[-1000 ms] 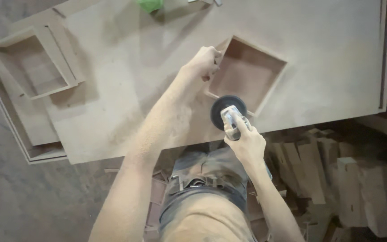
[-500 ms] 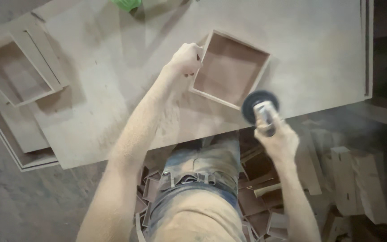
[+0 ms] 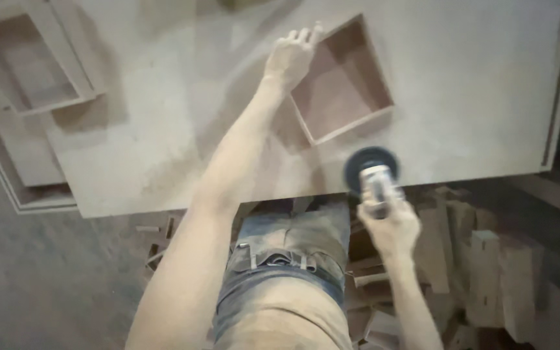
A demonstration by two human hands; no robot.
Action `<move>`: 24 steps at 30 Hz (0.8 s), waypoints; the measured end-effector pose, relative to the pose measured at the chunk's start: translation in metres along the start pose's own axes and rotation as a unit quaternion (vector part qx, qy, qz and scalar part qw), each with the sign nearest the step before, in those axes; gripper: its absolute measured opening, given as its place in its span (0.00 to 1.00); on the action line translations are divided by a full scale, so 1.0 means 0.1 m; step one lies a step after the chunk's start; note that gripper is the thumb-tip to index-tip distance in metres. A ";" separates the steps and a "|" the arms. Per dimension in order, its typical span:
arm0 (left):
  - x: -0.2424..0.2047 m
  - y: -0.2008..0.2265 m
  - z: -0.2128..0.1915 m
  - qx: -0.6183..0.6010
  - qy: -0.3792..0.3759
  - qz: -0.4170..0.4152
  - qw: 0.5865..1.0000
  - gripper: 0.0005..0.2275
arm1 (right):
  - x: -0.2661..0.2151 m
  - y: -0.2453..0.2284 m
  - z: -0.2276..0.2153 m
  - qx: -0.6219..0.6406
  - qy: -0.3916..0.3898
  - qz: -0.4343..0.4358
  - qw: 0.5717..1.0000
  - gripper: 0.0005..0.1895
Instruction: The person uses an orbital sander to smooth the surfaces of small wooden boxes. They hold each box with one hand while sanding with the other, flipping the boxes to sand different sides.
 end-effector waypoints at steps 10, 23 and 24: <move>-0.01 0.04 0.03 0.021 -0.002 0.010 1.000 0.22 | 0.29 -0.80 0.60 0.030 -0.064 -0.145 0.987 0.30; -0.02 0.09 -0.01 0.010 -0.001 0.011 1.000 0.22 | 0.99 0.12 -0.14 -0.095 -0.040 -0.056 0.993 0.39; -0.02 0.09 -0.01 0.009 0.000 0.010 1.000 0.21 | 1.01 0.17 -0.20 -0.100 -0.028 -0.049 0.993 0.41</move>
Point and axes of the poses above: each hand's wrist, its own x-axis towards the middle knuckle, its own z-axis out of the palm, y = z × x, the point moved 9 cm from there along x, towards the middle knuckle, and after that the axes turned 6 degrees about -z, right-handed, at the moved point
